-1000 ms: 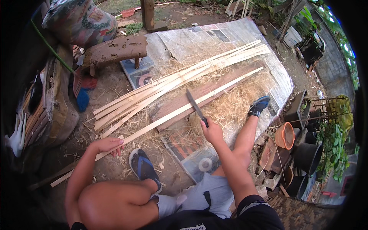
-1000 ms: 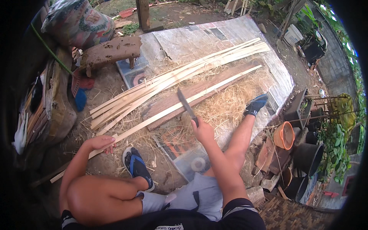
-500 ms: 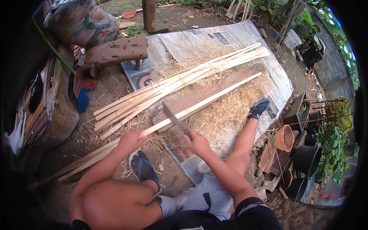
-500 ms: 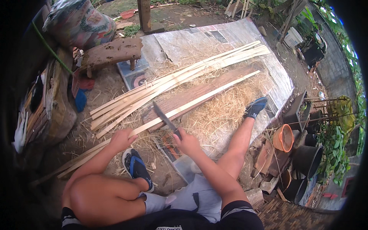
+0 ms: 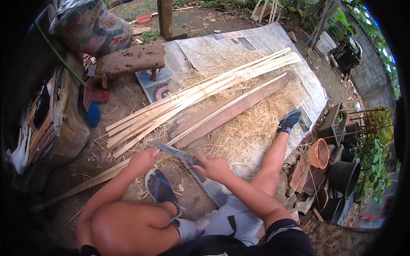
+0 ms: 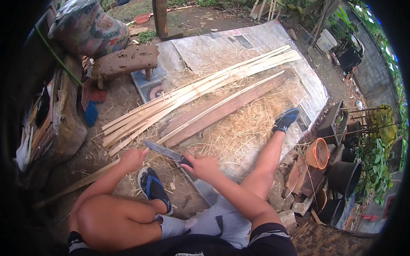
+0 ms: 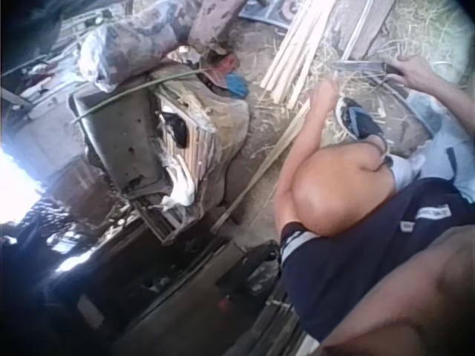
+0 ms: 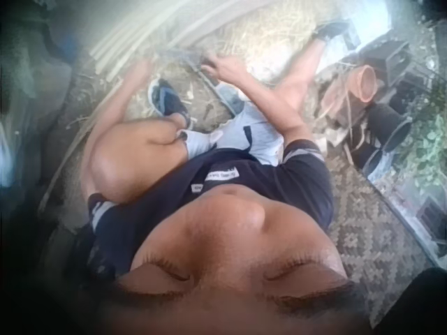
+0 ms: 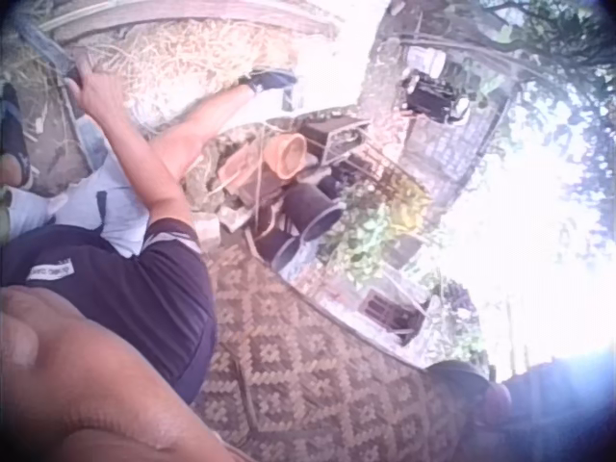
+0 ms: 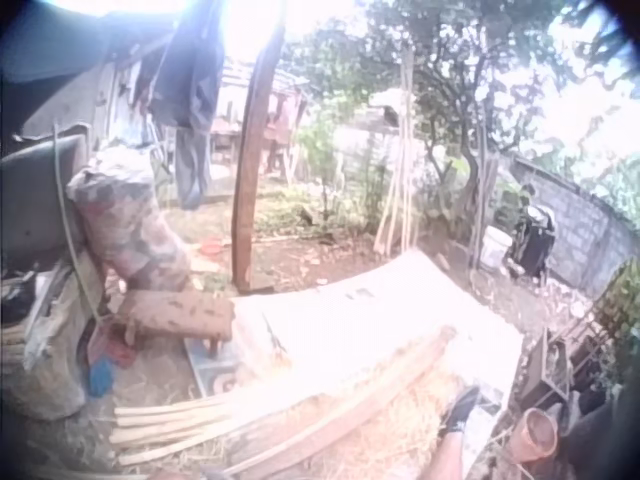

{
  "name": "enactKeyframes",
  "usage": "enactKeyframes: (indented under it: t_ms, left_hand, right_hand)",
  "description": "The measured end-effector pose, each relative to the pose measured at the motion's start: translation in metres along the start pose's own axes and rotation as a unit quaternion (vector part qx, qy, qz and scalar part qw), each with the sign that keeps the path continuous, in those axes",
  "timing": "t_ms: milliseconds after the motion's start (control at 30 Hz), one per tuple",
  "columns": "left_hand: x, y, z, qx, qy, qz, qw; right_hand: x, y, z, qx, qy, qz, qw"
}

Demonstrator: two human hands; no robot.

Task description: The person sits on the ground and uses a machete to split long bamboo strips into thinner pieces. They repeatedly strike the bamboo against a wooden block, separating the strips and placing them aside.

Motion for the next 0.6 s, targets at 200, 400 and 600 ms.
enactKeyframes:
  t_ms: [200,400,600]
  left_hand:
    - [0.057,0.006,0.017,0.130,-0.082,0.197,0.968]
    - [0.006,0.000,0.004,-0.094,0.044,0.020,0.994]
    - [0.023,-0.013,0.017,-0.027,0.011,0.020,0.999]
  right_hand:
    - [-0.157,-0.037,-0.043,-0.114,0.285,0.000,0.952]
    - [-0.011,0.008,-0.006,0.010,0.032,-0.009,0.999]
    - [-0.152,-0.032,-0.025,-0.130,0.295,0.031,0.946]
Point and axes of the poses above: each hand's wrist, its own z-axis away from the middle knuckle, its own y-axis out of the palm, x = y × z, the point moved 3 cm from there along -z, towards the middle knuckle, and after that the axes turned 2 degrees about x, right-handed, at the moved point
